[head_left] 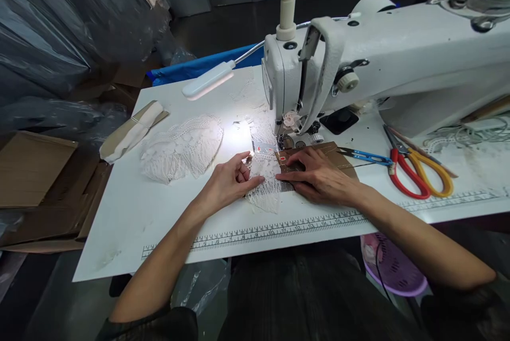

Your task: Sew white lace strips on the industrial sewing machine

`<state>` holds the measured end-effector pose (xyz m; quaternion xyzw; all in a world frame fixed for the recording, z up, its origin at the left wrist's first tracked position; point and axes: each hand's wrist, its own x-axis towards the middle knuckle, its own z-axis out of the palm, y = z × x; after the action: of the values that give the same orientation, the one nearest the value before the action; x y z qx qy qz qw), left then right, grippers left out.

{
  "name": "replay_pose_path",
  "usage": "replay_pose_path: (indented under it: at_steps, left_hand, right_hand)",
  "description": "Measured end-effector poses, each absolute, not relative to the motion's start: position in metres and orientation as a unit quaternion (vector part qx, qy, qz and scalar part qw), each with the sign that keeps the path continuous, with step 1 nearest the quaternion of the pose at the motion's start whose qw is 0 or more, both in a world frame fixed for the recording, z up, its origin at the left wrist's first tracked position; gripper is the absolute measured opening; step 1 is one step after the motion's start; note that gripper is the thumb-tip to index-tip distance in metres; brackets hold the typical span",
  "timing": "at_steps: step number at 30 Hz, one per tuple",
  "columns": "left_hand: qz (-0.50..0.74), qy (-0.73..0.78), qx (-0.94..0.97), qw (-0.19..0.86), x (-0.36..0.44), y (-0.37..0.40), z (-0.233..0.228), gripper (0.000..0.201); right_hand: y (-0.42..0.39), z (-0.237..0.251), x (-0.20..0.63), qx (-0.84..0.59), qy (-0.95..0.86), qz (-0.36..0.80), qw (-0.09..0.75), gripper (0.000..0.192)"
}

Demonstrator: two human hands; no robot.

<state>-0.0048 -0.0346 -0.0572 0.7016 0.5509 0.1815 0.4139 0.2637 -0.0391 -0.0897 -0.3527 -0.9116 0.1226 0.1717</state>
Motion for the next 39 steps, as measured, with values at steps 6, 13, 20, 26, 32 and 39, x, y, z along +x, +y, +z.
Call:
replay_pose_path:
  at_steps: [6,13,20,26,32,39]
  left_hand:
    - [0.213,0.535,0.779,0.249,-0.008,-0.03,-0.058,0.05]
    - [0.121,0.202,0.968,-0.092,0.017,-0.007,-0.06,0.024]
    - [-0.021,0.192,0.977,-0.085,0.022,0.003,-0.062,0.047]
    - [-0.004,0.26,0.963,-0.076,0.021,-0.003,-0.067,0.048]
    - [0.039,0.307,0.951,-0.018,0.027,0.006,-0.07,0.048]
    - [0.05,0.325,0.944,-0.014,0.028,0.001,-0.073,0.046]
  right_hand:
    - [-0.041,-0.089,0.263,-0.353,-0.912,0.115,0.175,0.035]
    - [-0.042,-0.087,0.261,-0.355,-0.914,0.1,0.17,0.039]
    - [-0.043,-0.085,0.26,-0.353,-0.917,0.1,0.155,0.04]
    - [-0.041,-0.087,0.26,-0.361,-0.916,0.079,0.158,0.037]
    - [-0.03,-0.088,0.263,-0.378,-0.909,0.067,0.162,0.036]
    - [-0.031,-0.091,0.264,-0.391,-0.898,0.084,0.186,0.033]
